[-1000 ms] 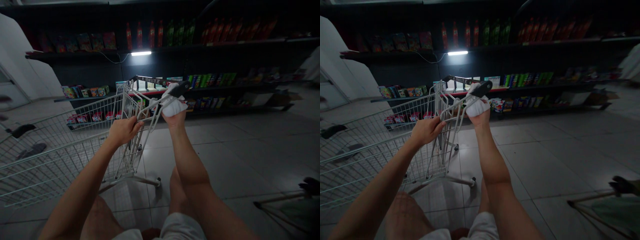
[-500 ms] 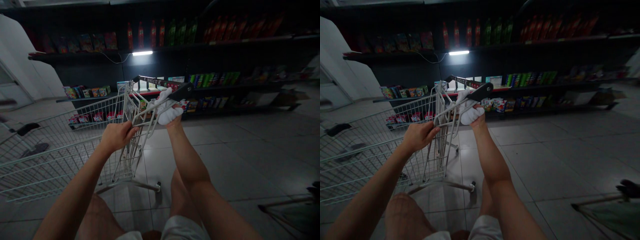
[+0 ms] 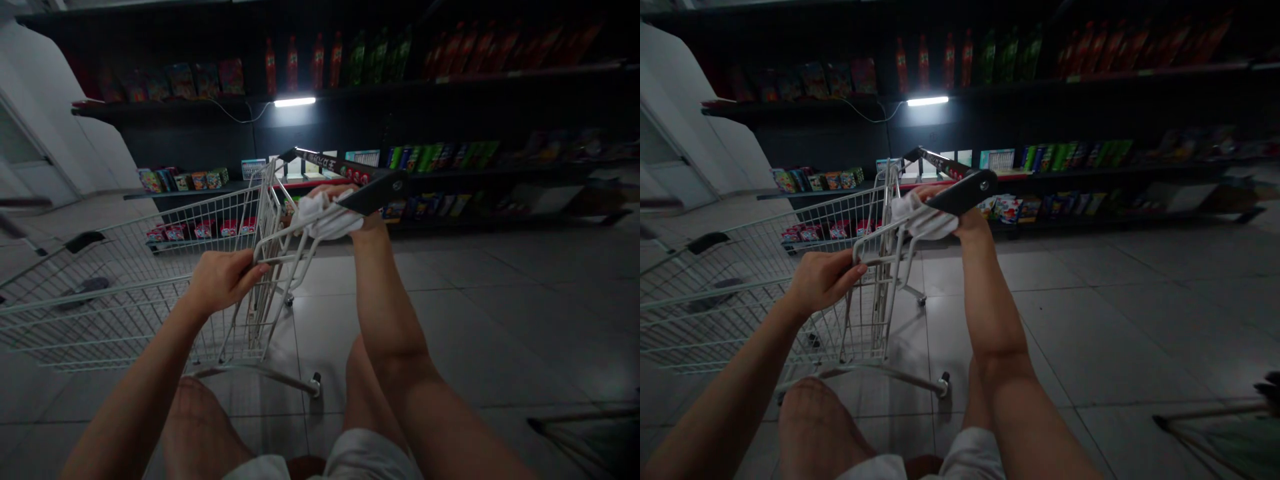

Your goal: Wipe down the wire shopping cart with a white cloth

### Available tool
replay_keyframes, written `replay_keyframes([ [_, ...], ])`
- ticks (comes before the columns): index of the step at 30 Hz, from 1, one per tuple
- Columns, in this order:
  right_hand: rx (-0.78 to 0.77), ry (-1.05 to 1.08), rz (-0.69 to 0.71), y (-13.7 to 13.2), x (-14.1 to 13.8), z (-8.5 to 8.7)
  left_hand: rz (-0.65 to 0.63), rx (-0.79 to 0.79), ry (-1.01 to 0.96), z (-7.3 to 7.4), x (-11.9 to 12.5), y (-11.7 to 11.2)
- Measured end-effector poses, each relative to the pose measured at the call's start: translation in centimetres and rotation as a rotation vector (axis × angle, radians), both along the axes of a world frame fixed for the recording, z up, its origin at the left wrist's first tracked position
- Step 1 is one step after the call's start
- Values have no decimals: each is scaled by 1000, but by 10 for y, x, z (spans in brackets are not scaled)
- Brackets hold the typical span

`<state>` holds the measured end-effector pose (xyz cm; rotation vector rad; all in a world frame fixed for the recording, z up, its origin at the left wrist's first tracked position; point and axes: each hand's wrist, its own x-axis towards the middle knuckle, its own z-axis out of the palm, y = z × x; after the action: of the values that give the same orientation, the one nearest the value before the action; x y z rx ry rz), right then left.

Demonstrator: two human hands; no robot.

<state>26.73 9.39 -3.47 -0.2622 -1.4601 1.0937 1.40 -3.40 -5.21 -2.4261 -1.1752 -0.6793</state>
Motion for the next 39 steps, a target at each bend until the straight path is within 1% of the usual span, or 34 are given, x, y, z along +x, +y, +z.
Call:
replay_keyframes([
  [2,121,-135,82,-6,-2,13,-18,4,-12,0,-1,-3],
  [4,243,-289,125,-7,-7,22,-37,-3,-15,0,-2,-5],
  [6,329,-415,115,-3,-12,26,-47,-12,-18,0,-3,-7],
  [7,351,-440,80,0,-14,27,-48,-16,-19,0,-3,-8],
  [9,374,-431,0,4,-17,29,-51,-14,-23,0,-5,-10],
  [10,380,-421,-5,4,-17,29,-57,-10,-25,0,-5,-11],
  [11,384,-418,21,3,-16,30,-68,-6,-26,-1,-6,-12],
  [14,373,-433,169,-4,-14,31,-117,5,-40,-1,-10,-16],
  [15,359,-435,183,-5,-14,32,-130,8,-51,-1,-11,-17],
  [16,342,-432,162,-6,-14,32,-140,9,-62,-1,-12,-18],
  [19,314,-406,42,-7,-17,32,-168,6,-96,-1,-16,-20],
  [20,316,-405,40,-8,-17,32,-182,2,-105,0,-17,-21],
  [23,333,-442,137,-15,-17,33,-224,1,-129,-1,-22,-21],
  [24,330,-446,149,-19,-17,33,-231,0,-140,-1,-24,-21],
  [28,321,-441,27,-25,-21,32,-212,-28,-203,-4,-35,-17],
  [29,338,-453,18,-26,-23,32,-209,-36,-218,-5,-38,-15],
  [31,410,-486,58,-29,-26,32,-213,-48,-248,-8,-44,-9],
  [33,533,-526,128,-32,-28,31,-225,-58,-282,-11,-49,-3],
  [34,589,-541,136,-32,-29,31,-231,-59,-301,-13,-51,1],
  [35,623,-550,108,-33,-30,29,-236,-58,-320,-14,-54,4],
  [36,635,-549,45,-32,-32,28,-239,-53,-340,-15,-56,7],
  [39,601,-487,-204,-35,-40,19,-225,-38,-400,-15,-60,14],
])
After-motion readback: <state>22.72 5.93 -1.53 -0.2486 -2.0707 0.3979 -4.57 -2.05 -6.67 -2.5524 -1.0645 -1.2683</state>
